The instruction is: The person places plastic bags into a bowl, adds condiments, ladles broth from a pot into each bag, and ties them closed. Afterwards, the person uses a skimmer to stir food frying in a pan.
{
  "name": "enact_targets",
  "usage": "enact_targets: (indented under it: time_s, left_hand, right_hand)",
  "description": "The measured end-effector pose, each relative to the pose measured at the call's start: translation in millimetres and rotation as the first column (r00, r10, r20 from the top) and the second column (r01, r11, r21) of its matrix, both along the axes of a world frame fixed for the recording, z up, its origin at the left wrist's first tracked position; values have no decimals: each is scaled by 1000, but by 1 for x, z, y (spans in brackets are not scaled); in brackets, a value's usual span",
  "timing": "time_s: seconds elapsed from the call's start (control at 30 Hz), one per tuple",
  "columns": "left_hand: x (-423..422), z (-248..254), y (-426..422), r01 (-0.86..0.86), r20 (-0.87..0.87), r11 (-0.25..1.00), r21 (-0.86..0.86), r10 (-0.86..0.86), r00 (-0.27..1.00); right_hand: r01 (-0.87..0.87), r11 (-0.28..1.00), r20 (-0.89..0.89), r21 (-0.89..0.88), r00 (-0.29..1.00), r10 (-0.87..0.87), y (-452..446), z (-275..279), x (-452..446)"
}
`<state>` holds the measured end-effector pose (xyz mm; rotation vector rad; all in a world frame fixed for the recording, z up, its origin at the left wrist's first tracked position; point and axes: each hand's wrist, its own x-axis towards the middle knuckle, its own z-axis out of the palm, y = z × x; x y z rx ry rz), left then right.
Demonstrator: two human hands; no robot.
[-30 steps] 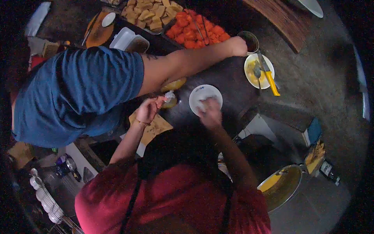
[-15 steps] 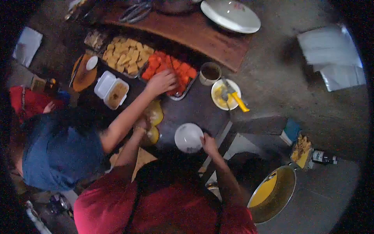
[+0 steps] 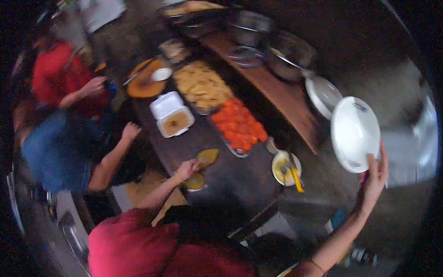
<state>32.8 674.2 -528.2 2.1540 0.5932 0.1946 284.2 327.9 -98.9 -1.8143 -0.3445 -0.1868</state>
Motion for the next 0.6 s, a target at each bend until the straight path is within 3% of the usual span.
enact_targets:
  time_s: [0.07,0.17,0.23,0.33,0.4,0.5,0.6]
  left_hand:
    - [-14,40,-3,-28,151,990,-141,49,987]
    - [-46,73,-21,-92,239,991,-95,113,964]
    - [-72,107,-32,-169,230,974,-150,200,952]
    - [-120,135,-45,-277,221,931,-237,330,918]
    - [-153,143,-45,-341,204,909,-241,391,898]
    - [-189,156,-31,-333,131,942,-31,334,933]
    - [-216,160,-20,-330,199,932,146,299,933]
  right_hand:
    - [-104,994,5,-42,995,104,5,-4,52]
    - [-166,983,18,-83,986,168,18,-13,103]
    - [-220,971,-10,-97,975,220,10,-35,152]
    - [-190,977,-78,92,977,197,27,-45,157]
    - [-230,973,-95,7,969,230,30,-50,172]
    - [-319,947,-216,-30,927,305,34,-61,206]
    - [-422,900,-110,105,895,433,42,-75,216]
